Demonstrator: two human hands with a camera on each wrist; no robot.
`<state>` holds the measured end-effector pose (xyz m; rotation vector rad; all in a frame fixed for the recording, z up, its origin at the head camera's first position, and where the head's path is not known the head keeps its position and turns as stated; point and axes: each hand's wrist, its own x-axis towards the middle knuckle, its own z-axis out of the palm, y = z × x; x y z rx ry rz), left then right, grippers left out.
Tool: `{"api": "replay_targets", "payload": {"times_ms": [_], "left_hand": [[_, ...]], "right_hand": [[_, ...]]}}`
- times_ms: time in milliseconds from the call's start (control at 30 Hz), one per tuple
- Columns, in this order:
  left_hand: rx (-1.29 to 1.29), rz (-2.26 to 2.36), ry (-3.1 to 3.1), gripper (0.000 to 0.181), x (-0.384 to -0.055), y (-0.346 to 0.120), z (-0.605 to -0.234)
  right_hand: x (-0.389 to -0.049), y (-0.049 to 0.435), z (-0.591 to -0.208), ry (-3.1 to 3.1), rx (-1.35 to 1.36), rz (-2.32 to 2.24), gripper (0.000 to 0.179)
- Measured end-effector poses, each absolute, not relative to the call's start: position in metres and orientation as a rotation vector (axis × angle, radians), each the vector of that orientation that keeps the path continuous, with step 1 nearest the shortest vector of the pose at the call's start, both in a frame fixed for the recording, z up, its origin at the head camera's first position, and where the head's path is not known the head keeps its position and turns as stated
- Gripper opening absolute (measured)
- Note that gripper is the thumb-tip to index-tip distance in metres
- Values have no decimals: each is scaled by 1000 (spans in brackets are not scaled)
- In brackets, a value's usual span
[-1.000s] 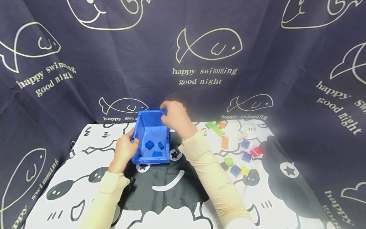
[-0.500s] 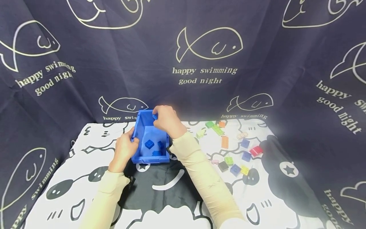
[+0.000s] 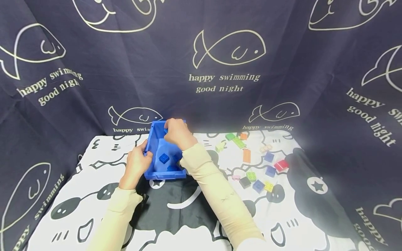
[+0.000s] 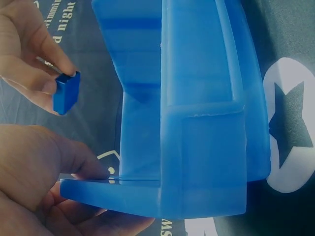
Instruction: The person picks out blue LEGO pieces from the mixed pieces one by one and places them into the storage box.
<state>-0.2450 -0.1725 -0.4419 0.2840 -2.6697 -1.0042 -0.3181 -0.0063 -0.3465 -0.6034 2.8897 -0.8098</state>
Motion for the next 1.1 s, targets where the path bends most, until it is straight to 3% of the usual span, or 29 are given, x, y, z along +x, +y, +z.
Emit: {"api": "replay_targets", "payload": {"times_ms": [1100], "left_hand": [[286,-992,-2687,59,-245,-171,-442]], "right_hand": [[-319,-16,-360,2894,-580,-732,42]]}}
